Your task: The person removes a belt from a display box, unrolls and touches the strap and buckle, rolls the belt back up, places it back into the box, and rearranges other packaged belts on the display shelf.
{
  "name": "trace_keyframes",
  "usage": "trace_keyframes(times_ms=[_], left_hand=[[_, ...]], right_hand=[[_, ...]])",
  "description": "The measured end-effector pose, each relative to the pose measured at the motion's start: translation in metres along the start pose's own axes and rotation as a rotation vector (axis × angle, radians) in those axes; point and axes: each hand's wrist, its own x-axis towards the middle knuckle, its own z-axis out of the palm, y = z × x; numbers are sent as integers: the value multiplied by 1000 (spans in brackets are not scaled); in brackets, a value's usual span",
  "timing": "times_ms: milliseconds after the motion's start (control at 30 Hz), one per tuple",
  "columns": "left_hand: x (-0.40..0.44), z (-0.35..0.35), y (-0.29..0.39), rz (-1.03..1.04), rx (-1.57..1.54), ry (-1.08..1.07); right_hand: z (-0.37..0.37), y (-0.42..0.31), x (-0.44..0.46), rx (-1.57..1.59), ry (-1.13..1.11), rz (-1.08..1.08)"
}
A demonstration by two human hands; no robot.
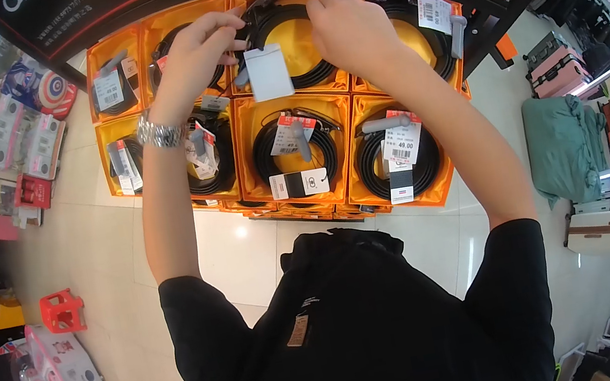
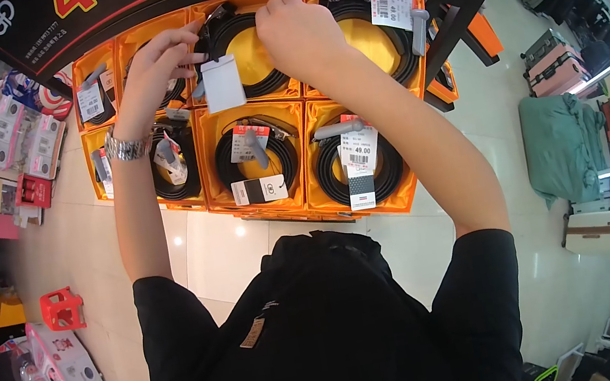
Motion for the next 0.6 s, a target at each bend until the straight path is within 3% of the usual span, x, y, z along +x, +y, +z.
trace_keyframes(times_ms=[133, 200, 267, 333, 400, 600], left_hand=[[-34, -8, -6, 191, 343, 239], [-57, -17, -3, 67, 507, 180], [-76, -18, -2, 96, 565, 122], [-81, -18, -5, 124, 620, 58], [-80, -13, -10, 190, 654, -1], [-70, -3, -8, 214, 557, 141]], right_hand=[[0, -5, -3, 58, 152, 0], [-6, -2, -4, 102, 93, -21], [-16, -5, -4, 140, 103, -50], [-31, -14, -7, 310, -92, -20], [-35, -25, -7, 388, -150, 17], [-32, -36, -7, 340, -382, 58]])
